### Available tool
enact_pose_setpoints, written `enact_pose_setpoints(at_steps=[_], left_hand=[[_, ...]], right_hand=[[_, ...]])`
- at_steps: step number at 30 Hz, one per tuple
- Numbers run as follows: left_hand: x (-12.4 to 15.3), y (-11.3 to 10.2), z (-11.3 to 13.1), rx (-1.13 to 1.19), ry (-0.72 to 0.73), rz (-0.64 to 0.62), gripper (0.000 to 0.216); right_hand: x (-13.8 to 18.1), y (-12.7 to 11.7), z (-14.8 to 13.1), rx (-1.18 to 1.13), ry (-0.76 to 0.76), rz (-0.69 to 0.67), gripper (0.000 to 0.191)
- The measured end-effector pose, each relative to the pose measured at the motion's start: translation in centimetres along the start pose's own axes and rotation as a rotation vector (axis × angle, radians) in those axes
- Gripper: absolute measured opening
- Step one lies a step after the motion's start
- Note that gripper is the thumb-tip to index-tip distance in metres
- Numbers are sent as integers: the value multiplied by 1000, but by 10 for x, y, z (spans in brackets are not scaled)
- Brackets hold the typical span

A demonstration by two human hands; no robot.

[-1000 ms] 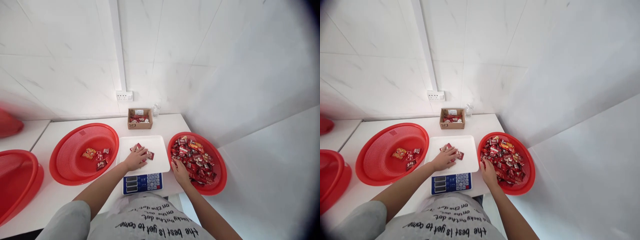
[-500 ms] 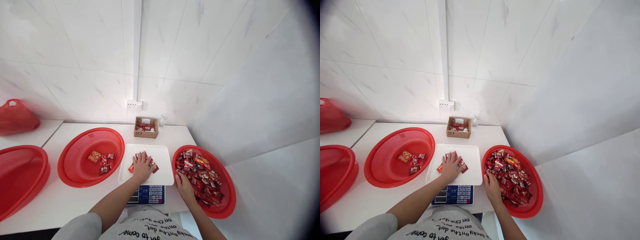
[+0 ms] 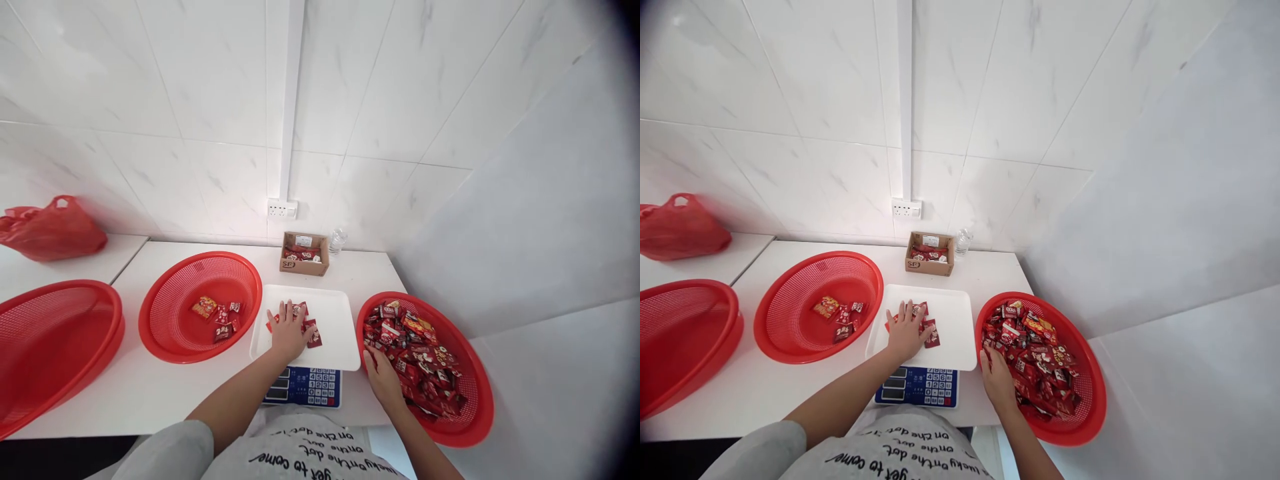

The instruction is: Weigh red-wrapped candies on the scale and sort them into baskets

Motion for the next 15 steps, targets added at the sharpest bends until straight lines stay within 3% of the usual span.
enact_pose_setpoints(at_steps=[5, 8, 11, 13, 15], left_hand=[[1, -1, 10, 48, 243, -107, 53], [2, -26, -19, 30, 260, -105, 52], [10, -80, -100, -68, -59, 104, 54], [33, -119, -169, -130, -348, 248, 60], [68, -144, -237, -163, -654, 276, 71]], right_hand=[[0, -1, 1, 1, 1, 7, 50], [0, -1, 2, -15, 12, 8, 49], [1, -2, 2, -25, 29, 9, 49], [2, -3, 1, -21, 34, 11, 50], [2, -3, -1, -13, 36, 6, 51]])
Point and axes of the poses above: each hand's wrist, its own x-axis away from the middle knuckle, its own y-axis out of the palm, z = x × y, the point moved 9 cm from there along -x, towards the middle knuckle, and after that the axes turned 3 degrees about x, right-handed, at the moved point
